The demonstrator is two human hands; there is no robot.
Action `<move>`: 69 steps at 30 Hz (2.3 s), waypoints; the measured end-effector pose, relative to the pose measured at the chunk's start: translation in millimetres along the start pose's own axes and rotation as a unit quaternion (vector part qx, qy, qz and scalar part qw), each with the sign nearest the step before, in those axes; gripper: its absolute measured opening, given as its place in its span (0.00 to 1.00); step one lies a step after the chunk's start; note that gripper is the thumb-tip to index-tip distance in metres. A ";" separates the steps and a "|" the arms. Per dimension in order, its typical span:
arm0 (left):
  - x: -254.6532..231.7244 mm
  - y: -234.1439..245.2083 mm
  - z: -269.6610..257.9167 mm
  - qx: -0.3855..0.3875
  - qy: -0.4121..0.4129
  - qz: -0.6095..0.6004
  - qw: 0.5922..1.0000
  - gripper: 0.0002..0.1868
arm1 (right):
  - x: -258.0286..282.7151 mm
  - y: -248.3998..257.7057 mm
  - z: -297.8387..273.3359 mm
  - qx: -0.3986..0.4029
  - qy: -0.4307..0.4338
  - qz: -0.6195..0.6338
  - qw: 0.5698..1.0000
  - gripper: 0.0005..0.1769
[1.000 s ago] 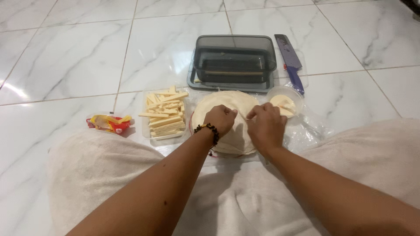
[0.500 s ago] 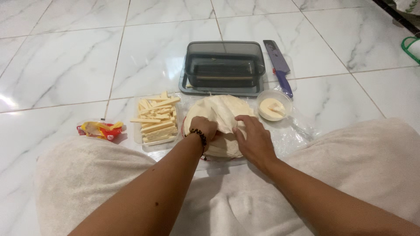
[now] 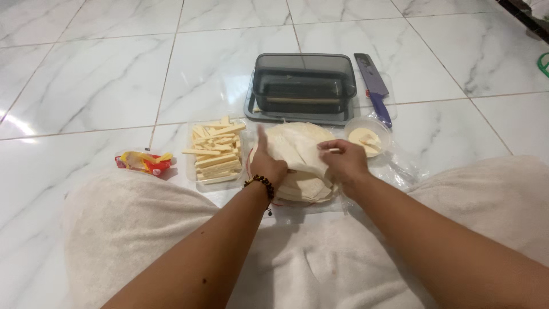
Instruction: The person sits on the floor and prepares cheese rolls by placing cheese sticks on thin dough sheets, rolling them into cylinders, and placing them in a container. The person repeats this process with multiple dough sheets and cheese sticks.
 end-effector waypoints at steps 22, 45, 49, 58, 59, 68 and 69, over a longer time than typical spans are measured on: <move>-63.2 84.2 9.2 -0.193 -0.162 -0.150 0.956 0.29 | 22.9 -50.8 -64.8 0.189 0.193 -0.171 0.947 0.36; -35.4 5.5 -7.1 0.065 0.083 -0.124 0.987 0.41 | -20.5 4.2 9.9 0.067 -0.088 -0.050 0.993 0.14; -2.8 9.3 10.9 0.053 0.070 -0.018 0.996 0.35 | -15.0 6.6 16.0 0.014 0.003 -0.055 0.998 0.27; 10.3 38.0 31.0 -0.058 0.074 0.177 0.980 0.25 | 6.8 -1.7 2.8 -0.059 0.049 -0.079 0.994 0.30; 7.6 37.1 28.1 -0.053 0.075 0.198 0.976 0.27 | 15.1 1.5 1.3 -0.071 0.088 -0.087 0.990 0.28; 24.3 20.3 21.8 -0.028 0.188 0.069 0.979 0.35 | 24.4 8.6 15.1 -0.085 0.077 -0.017 0.993 0.27; 29.4 16.3 25.9 -0.017 0.195 0.056 0.979 0.34 | 21.7 8.0 17.9 -0.081 0.056 -0.001 0.995 0.28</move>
Point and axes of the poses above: each hand's wrist, its own z-axis towards the middle knuckle, its own y-axis out of the back of the hand, x = y × z, the point moved 8 cm from there along z, towards the middle knuckle, and after that the axes turned 7 degrees about -x, right-handed, at the moved point
